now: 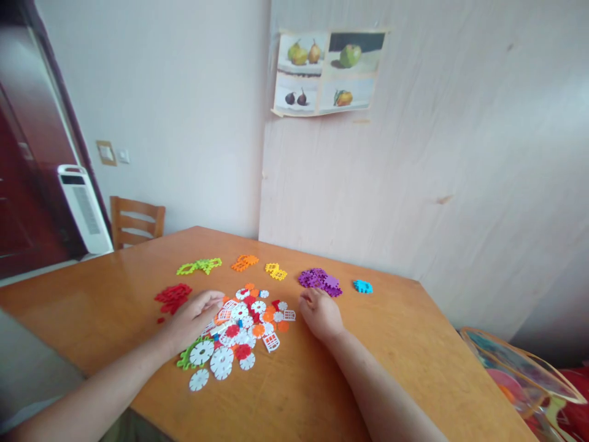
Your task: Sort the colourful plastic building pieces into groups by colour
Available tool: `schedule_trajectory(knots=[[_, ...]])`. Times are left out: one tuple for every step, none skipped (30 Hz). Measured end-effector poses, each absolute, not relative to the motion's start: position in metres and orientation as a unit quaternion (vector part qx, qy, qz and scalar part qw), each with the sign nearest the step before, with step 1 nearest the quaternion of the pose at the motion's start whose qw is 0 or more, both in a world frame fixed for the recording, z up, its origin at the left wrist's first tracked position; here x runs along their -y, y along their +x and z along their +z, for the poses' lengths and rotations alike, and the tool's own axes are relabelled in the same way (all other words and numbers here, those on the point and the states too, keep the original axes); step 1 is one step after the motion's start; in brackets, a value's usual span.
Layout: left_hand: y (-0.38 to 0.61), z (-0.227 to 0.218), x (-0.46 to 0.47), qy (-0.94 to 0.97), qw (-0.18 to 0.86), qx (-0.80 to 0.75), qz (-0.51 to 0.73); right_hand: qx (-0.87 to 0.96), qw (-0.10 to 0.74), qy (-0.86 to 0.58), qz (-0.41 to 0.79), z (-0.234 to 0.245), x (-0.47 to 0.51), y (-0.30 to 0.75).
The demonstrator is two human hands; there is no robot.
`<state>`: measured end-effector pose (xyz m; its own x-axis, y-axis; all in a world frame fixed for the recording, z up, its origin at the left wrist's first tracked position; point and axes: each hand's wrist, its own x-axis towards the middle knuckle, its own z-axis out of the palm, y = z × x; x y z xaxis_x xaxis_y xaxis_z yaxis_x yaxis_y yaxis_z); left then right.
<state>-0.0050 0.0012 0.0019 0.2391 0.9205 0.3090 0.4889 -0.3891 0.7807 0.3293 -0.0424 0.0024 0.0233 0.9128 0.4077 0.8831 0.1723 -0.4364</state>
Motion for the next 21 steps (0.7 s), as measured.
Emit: schedule_trajectory(knots=[[-0.005, 0.002, -0.001, 0.736, 0.281, -0.475, 0.391, 0.716, 0.299, -0.63, 0.035, 0.003, 0.045, 0.315], [-0.005, 0.003, -0.001, 0.737, 0.283, -0.473, 0.391, 0.731, 0.281, -0.621, 0.042, 0.004, 0.047, 0.302], [-0.005, 0.003, -0.001, 0.739, 0.284, -0.47, 0.391, 0.744, 0.262, -0.613, 0.05, 0.005, 0.049, 0.29], [-0.005, 0.003, -0.001, 0.741, 0.284, -0.467, 0.391, 0.752, 0.245, -0.609, 0.057, 0.005, 0.05, 0.28], [-0.005, 0.004, -0.001, 0.742, 0.284, -0.465, 0.39, 0.758, 0.229, -0.607, 0.063, 0.005, 0.051, 0.271], [-0.005, 0.004, -0.001, 0.745, 0.286, -0.461, 0.388, 0.762, 0.216, -0.607, 0.067, 0.006, 0.052, 0.263], [-0.005, 0.004, -0.001, 0.748, 0.29, -0.456, 0.384, 0.764, 0.206, -0.608, 0.068, 0.006, 0.054, 0.257], [-0.005, 0.005, -0.001, 0.751, 0.296, -0.45, 0.382, 0.765, 0.199, -0.609, 0.068, 0.006, 0.055, 0.252], [-0.005, 0.005, 0.0, 0.753, 0.304, -0.442, 0.38, 0.766, 0.196, -0.609, 0.065, 0.007, 0.057, 0.247], [-0.005, 0.005, 0.0, 0.756, 0.312, -0.433, 0.378, 0.765, 0.197, -0.61, 0.062, 0.007, 0.059, 0.243], [-0.004, 0.005, 0.001, 0.761, 0.318, -0.423, 0.376, 0.764, 0.2, -0.611, 0.059, 0.008, 0.061, 0.24], [-0.004, 0.004, 0.002, 0.765, 0.323, -0.412, 0.375, 0.762, 0.204, -0.612, 0.057, 0.008, 0.063, 0.238], [-0.004, 0.003, 0.002, 0.77, 0.324, -0.403, 0.373, 0.758, 0.208, -0.615, 0.057, 0.009, 0.065, 0.236], [-0.004, 0.002, 0.003, 0.776, 0.323, -0.396, 0.37, 0.755, 0.211, -0.619, 0.057, 0.009, 0.067, 0.234], [-0.004, 0.001, 0.003, 0.781, 0.321, -0.391, 0.366, 0.75, 0.211, -0.624, 0.059, 0.009, 0.068, 0.233], [-0.004, 0.0, 0.003, 0.785, 0.319, -0.388, 0.363, 0.746, 0.211, -0.629, 0.062, 0.009, 0.069, 0.232], [-0.004, -0.001, 0.003, 0.787, 0.318, -0.386, 0.361, 0.74, 0.213, -0.634, 0.065, 0.008, 0.069, 0.232], [-0.004, -0.002, 0.002, 0.788, 0.318, -0.385, 0.361, 0.733, 0.221, -0.64, 0.069, 0.007, 0.069, 0.232], [-0.004, -0.003, 0.001, 0.788, 0.318, -0.383, 0.363, 0.721, 0.236, -0.647, 0.072, 0.006, 0.069, 0.234], [-0.004, -0.003, 0.001, 0.786, 0.316, -0.382, 0.369, 0.708, 0.255, -0.655, 0.073, 0.004, 0.068, 0.236], [-0.005, -0.003, 0.0, 0.784, 0.312, -0.383, 0.376, 0.692, 0.277, -0.662, 0.073, 0.002, 0.068, 0.239]])
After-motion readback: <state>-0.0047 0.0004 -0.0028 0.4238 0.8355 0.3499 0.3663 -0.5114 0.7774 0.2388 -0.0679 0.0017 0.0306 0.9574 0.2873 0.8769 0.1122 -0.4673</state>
